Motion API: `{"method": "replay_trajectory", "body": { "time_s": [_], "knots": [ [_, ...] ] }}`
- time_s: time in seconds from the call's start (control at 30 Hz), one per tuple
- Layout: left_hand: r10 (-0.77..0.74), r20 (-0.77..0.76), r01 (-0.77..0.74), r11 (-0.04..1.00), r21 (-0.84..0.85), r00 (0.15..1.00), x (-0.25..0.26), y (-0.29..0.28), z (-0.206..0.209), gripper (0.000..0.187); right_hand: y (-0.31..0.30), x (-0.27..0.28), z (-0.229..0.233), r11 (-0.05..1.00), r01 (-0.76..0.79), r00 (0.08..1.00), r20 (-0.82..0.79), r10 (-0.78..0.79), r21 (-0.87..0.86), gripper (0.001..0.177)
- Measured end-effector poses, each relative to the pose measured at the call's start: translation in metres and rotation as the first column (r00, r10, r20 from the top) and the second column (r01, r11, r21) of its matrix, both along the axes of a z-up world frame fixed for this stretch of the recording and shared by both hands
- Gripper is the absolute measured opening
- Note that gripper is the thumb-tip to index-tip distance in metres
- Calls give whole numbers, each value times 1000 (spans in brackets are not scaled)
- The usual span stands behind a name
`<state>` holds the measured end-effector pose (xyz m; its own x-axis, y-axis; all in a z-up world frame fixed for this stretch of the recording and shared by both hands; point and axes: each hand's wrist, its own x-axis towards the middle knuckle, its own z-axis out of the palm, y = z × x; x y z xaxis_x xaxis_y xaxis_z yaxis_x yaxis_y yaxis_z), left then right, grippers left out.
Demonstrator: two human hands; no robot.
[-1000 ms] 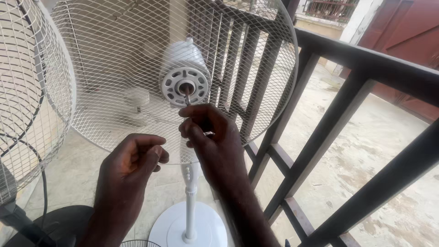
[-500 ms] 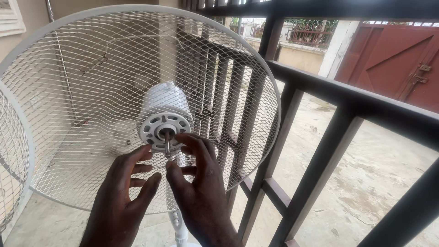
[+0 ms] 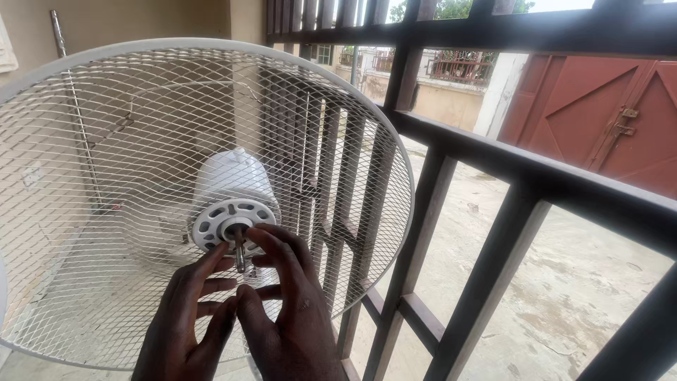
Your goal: The person disassembles a standing fan by removing the front grille, unscrewing the blade nut, detaching the fan blades, and then removing the motor housing from the stand. The components are placed on the floor.
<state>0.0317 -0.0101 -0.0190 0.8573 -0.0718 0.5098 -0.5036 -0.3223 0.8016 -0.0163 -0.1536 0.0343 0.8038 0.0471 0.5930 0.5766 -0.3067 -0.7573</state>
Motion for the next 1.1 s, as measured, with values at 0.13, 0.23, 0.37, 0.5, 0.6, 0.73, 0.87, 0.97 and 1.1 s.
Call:
{"method": "replay_trajectory", "body": {
  "time_s": [0.13, 0.23, 0.37, 0.5, 0.6, 0.73, 0.87, 0.97, 1.1],
  "knots": [
    [39, 25, -38, 999, -16, 999, -7, 0, 10, 75, 0, -2, 0, 999, -30, 999, -35, 32, 31, 61],
    [42, 65, -41, 999, -20, 997, -11, -1, 16, 74, -1, -2, 3, 998, -45, 998, -39, 47, 51, 62],
    [15, 76, -15, 1000, -7, 997, -6, -3, 14, 73, -3, -3, 8, 995, -78, 994, -75, 83, 61, 59],
    [-39, 89, 42, 999, -32, 995, -1, 1, 4, 71, -2, -4, 11, 990, -130, 985, -106, 134, 48, 57],
    [-117, 112, 127, 988, -90, 987, -1, 2, 2, 66, -4, -5, 12, 990, -131, 985, -106, 135, 43, 52],
    [-173, -58, 149, 946, -287, 983, -3, 0, 7, 62, -5, -1, 13, 962, -163, 964, -173, 203, 219, 47],
    [-266, 73, 275, 902, -334, 961, -2, 5, 2, 59, -4, -1, 14, 925, -205, 957, -133, 258, 321, 46],
    [-254, 104, 274, 896, -349, 962, -1, 11, -4, 70, 4, -3, 11, 940, -181, 963, -142, 229, 288, 50],
    [-262, 106, 282, 906, -316, 959, -3, 15, -4, 69, 6, -3, 6, 923, -228, 961, -84, 265, 309, 46]
  ]
}}
